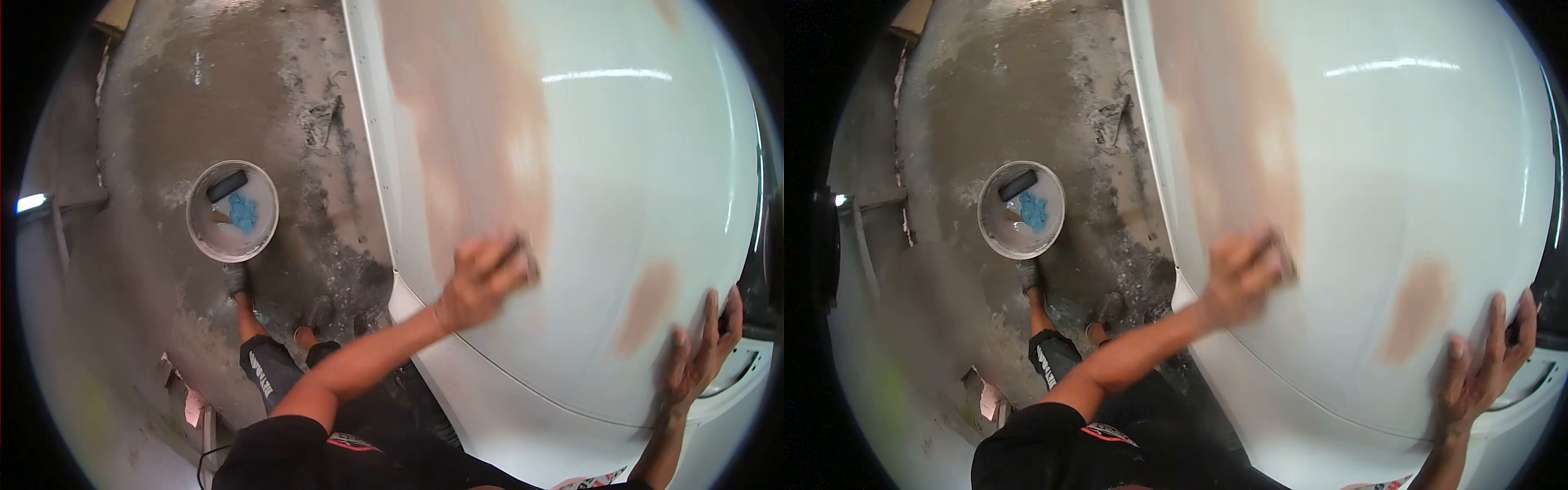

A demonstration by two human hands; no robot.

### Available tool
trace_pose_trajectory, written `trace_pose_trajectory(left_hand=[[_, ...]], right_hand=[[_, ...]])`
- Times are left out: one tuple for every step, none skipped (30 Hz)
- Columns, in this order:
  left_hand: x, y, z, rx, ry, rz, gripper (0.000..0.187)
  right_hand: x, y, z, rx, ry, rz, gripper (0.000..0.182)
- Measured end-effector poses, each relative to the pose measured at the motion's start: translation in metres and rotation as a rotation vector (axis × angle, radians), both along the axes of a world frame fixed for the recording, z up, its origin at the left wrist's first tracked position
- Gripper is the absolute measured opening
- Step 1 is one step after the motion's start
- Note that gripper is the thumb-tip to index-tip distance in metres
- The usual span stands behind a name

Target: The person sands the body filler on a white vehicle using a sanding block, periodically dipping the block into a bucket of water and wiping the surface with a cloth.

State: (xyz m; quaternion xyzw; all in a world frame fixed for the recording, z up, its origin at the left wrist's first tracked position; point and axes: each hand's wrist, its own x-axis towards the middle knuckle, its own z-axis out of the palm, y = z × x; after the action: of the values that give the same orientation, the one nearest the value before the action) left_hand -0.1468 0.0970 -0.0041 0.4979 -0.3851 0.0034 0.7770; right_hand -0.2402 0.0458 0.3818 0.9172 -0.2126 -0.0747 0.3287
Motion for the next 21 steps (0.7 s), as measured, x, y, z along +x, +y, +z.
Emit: trace_pose_trajectory(left_hand=[[-0.014, 0.013, -0.006, -0.022, 0.003, -0.093, 0.049], [0.002, 0.005, -0.007, -0.006, -0.044, -0.039, 0.051], [0.026, -0.011, -0.007, 0.011, -0.084, 0.011, 0.053], [0.067, -0.048, -0.016, 0.02, -0.112, 0.115, 0.05], [0.13, -0.082, -0.004, -0.048, -0.03, 0.193, 0.044], [0.183, -0.116, -0.006, -0.017, 0.025, 0.206, 0.044], [0.235, -0.14, 0.002, -0.026, 0.076, 0.207, 0.039], [0.27, -0.162, 0.002, 0.054, 0.1, 0.291, 0.037], [0.271, -0.162, 0.003, 0.068, 0.163, 0.276, 0.037], [0.271, -0.164, 0.005, 0.081, 0.225, 0.261, 0.038], [0.269, -0.164, 0.008, 0.096, 0.287, 0.243, 0.038], [0.236, -0.144, 0.009, 0.019, 0.253, 0.14, 0.039], [0.191, -0.117, 0.007, 0.062, 0.047, 0.231, 0.041], [0.139, -0.083, 0.01, 0.105, 0.011, 0.187, 0.044], [0.088, -0.057, 0.006, 0.054, 0.059, 0.094, 0.049], [0.05, -0.032, -0.002, -0.043, 0.052, -0.032, 0.056], [0.055, -0.032, -0.004, -0.04, 0.038, -0.031, 0.056], [0.064, -0.033, -0.008, -0.038, 0.023, -0.03, 0.056], [0.073, -0.036, -0.013, -0.035, 0.015, -0.031, 0.056], [0.105, -0.064, -0.025, 0.061, -0.004, 0.074, 0.049], [0.151, -0.094, -0.034, 0.058, 0.018, 0.199, 0.042]], right_hand=[[-0.001, 0.002, -0.001, -0.012, 0.002, -0.011, 0.049], [0.003, 0.004, -0.002, -0.036, 0.002, -0.027, 0.049], [0.004, 0.004, -0.001, -0.031, -0.009, -0.034, 0.049], [0.003, 0.005, -0.001, -0.026, -0.018, -0.045, 0.049], [0.003, 0.004, -0.002, -0.026, -0.029, -0.052, 0.049], [0.003, 0.004, -0.002, -0.03, -0.039, -0.08, 0.049], [0.001, 0.005, -0.002, -0.021, -0.049, -0.078, 0.049], [0.0, 0.005, -0.002, -0.006, -0.056, -0.079, 0.048], [-0.001, 0.005, -0.003, 0.006, -0.069, -0.079, 0.048], [-0.001, 0.004, -0.003, 0.018, -0.076, -0.079, 0.048], [-0.002, 0.004, -0.002, 0.031, -0.083, -0.083, 0.049], [-0.002, 0.004, -0.002, 0.045, -0.091, -0.084, 0.049], [-0.001, 0.004, -0.003, 0.043, -0.093, -0.084, 0.049], [0.0, 0.005, -0.003, 0.042, -0.094, -0.084, 0.049], [0.002, 0.006, -0.004, 0.042, -0.091, -0.086, 0.049], [0.003, 0.006, -0.004, 0.044, -0.098, -0.087, 0.049], [0.003, 0.006, -0.004, 0.052, -0.111, -0.092, 0.049], [0.002, 0.006, -0.005, 0.058, -0.125, -0.098, 0.049], [0.0, 0.006, -0.005, 0.065, -0.132, -0.107, 0.048], [-0.002, 0.005, -0.003, 0.055, -0.116, -0.107, 0.048], [-0.001, 0.004, -0.004, 0.047, -0.12, -0.102, 0.047]])
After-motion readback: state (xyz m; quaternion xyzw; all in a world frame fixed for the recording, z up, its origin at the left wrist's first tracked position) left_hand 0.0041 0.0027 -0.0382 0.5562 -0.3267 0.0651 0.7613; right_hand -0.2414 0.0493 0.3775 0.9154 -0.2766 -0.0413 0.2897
